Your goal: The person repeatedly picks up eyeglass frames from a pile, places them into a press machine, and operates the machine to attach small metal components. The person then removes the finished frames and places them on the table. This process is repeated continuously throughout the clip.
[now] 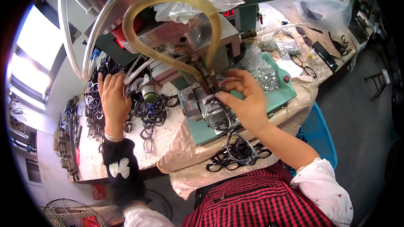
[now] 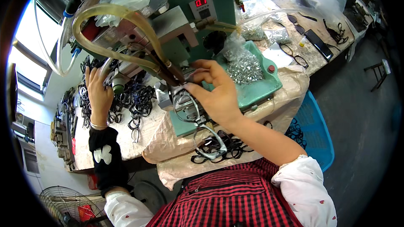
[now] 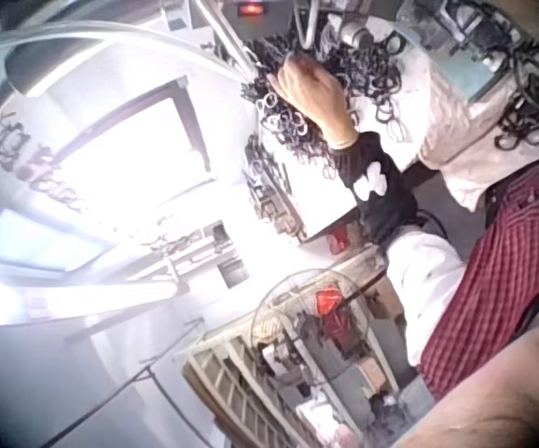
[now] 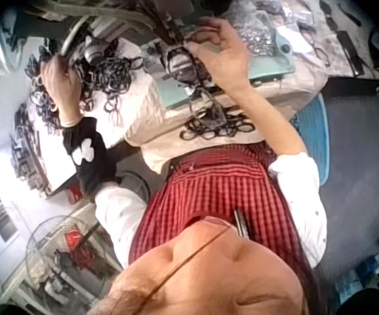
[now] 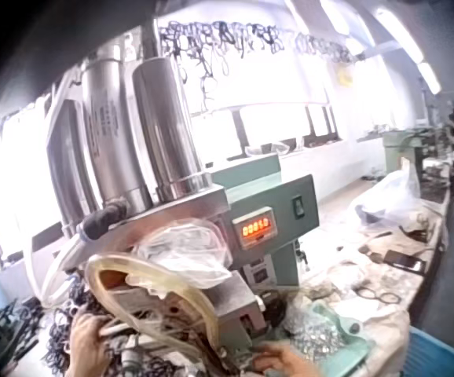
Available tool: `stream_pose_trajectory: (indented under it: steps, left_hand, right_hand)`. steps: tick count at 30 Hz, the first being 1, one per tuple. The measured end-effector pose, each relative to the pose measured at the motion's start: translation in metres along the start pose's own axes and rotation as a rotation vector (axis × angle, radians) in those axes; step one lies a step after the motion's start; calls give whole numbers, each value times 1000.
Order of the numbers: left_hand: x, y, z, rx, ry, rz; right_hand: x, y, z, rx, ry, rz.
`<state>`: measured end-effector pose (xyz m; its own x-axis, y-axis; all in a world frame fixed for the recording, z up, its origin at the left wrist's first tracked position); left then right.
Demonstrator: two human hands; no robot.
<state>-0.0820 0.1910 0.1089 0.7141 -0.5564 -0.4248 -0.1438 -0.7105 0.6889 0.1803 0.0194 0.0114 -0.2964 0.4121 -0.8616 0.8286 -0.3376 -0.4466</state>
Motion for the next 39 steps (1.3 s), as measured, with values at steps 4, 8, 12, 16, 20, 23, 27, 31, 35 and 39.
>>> stream_pose_trajectory:
  steps: [4, 8, 12, 16, 20, 23, 27, 31, 35, 39]
  left_hand:
    - [1, 3, -13, -26, -126, 6]
    - [-38, -13, 0, -53, 415, 568]
    - [-14, 5, 55, 144, 852, 1490]
    - [154, 46, 86, -365, 805, 1828]
    - [249, 58, 61, -988, 626, 2664]
    - [256, 48, 47, -998, 957, 2572]
    - [258, 45, 44, -1013, 986, 2483]
    - [259, 36, 51, -946, 935, 2470]
    - [259, 37, 50, -982, 897, 2517]
    - [257, 36, 93, -978, 516, 2582]
  right_hand:
    - [2, -9, 4, 38, -82, -128]
    - [-22, -13, 22, 60, -102, -78]
    - [-42, -5, 30, -248, 53, 126]
    - [-37, 84, 22, 57, 185, 1050]
    - [-6, 129, 20, 155, 273, 1405]
    - [-3, 124, 1, 107, 355, 1343]
    - [-21, 130, -21, 255, 275, 1053]
    - [-5, 138, -19, 300, 152, 915]
    - [-6, 137, -15, 263, 286, 1057]
    - [0, 141, -7, 272, 203, 968]
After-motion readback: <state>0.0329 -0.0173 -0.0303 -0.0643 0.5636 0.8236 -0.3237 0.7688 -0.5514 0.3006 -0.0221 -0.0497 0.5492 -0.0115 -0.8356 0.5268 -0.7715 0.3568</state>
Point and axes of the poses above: each hand's wrist, its own z-axis away from the middle knuckle, its own y-axis out of the back of the hand, x = y × z, the point moved 6 cm from there along -z, towards the middle knuckle, and after that the axes turned 11 degrees about -z, right-handed, at the moved point
